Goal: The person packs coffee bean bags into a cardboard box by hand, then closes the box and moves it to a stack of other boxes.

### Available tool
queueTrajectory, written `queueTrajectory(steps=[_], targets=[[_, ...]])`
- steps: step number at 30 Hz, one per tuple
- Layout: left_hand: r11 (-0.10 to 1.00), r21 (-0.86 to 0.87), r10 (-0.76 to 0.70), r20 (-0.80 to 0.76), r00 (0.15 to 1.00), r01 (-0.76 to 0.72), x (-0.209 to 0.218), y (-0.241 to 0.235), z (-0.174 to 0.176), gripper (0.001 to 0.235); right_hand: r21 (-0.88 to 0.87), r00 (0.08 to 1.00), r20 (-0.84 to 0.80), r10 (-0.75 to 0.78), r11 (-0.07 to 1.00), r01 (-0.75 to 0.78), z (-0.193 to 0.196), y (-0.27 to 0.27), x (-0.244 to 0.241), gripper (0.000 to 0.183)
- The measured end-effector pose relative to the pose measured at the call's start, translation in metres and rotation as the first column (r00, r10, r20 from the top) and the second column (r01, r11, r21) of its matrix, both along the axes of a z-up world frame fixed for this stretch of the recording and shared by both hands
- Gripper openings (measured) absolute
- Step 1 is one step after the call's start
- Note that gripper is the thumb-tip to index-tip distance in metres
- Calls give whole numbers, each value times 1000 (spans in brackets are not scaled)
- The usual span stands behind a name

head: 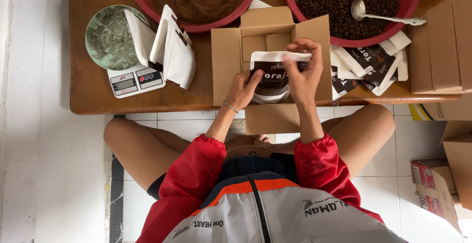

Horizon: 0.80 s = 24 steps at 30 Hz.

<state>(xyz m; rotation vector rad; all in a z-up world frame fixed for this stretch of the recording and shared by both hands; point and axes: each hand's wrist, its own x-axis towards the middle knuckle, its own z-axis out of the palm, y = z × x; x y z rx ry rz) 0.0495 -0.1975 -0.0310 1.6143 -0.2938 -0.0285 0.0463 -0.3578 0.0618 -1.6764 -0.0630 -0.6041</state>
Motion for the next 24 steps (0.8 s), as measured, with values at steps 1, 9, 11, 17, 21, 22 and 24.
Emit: queueTrajectory(steps=[1,9,11,17,21,22,24], targets=[[1000,-1,-4,2,1000,4,-2,0,10,52,-71,999,35,1,997,1,-6,-2,0,45],[1000,22,-13,46,999,12,-1,-2,5,50,-77,996,62,-67,994,72,2,-6,-2,11],[1000,23,-18,42,999,17,-3,-3,8,50,-190,995,58,-76,978,86,3,-8,-4,27],[1000,8,8,28,1000,-8,6,1,-37,51,209,979,-40,-200,956,204,-1,-44,-3,28],[1000,11,17,18,1000,-17,4,0,-30,51,180,945,-59,-321,928,326,-6,-77,-18,6],[1000,8,16,6,1000,-16,3,0,-28,51,185,930,-84,-357,912,367,-11,-88,-20,6],[1000,10,22,6,1000,-22,3,1,-25,51,213,922,-70,-381,897,387,-26,-108,-21,13]])
